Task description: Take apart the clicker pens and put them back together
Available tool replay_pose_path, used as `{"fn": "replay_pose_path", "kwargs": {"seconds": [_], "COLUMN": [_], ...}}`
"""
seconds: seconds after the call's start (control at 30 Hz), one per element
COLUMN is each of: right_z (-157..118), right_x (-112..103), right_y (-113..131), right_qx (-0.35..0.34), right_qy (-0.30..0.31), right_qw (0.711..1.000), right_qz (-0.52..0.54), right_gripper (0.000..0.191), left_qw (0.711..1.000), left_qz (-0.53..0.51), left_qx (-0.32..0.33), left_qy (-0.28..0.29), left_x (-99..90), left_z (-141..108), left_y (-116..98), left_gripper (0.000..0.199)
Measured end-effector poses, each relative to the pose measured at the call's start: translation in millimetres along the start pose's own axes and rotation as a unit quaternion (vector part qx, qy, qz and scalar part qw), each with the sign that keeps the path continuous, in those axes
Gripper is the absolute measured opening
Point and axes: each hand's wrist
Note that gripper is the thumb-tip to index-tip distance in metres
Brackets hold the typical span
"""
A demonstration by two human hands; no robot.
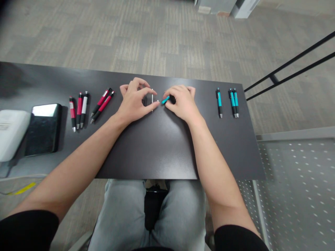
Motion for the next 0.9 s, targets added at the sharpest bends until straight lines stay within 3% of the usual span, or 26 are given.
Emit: {"fn": "replay_pose_path", "kwargs": {"seconds": [0.2,0.3,0.43,0.57,0.67,0.77,0.9], "right_z": [0,2,4,4,2,-1,-3], "right_x": [-1,-1,3,8,7,4,1], "right_y": [-2,-5,-12,-26,-34,-36,-37], "right_qx": [-0.019,-0.026,0.013,0.017,-0.012,-0.036,-0.047], "right_qy": [0.039,0.015,-0.035,-0.027,0.010,0.047,0.075], "right_qw": [0.999,0.998,0.996,0.993,0.993,0.994,0.991], "right_qz": [0.031,0.063,0.079,0.117,0.113,0.093,0.098], "right_gripper": [0.021,0.027,0.030,0.029,0.043,0.061,0.074], "left_qw": [0.999,0.998,0.995,0.990,0.990,0.992,0.998], "left_qz": [-0.014,-0.017,-0.037,-0.067,-0.083,-0.081,-0.040], "left_qx": [-0.038,-0.053,-0.056,-0.060,-0.051,-0.032,0.016], "left_qy": [-0.030,-0.036,-0.068,-0.105,-0.107,-0.095,-0.045], "left_x": [-10.3,-14.6,-15.0,-14.0,-14.7,-14.1,-9.9], "left_z": [5,8,9,10,10,7,-2], "left_y": [24,35,40,41,42,37,12], "left_gripper": [0.031,0.035,0.033,0.026,0.023,0.023,0.023]}}
Point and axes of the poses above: each hand's wrist, its own z-axis towards the middle knuckle, its own x-axis out of the palm, y = z × x, and after that the axes turned 14 degrees about -y, right-handed
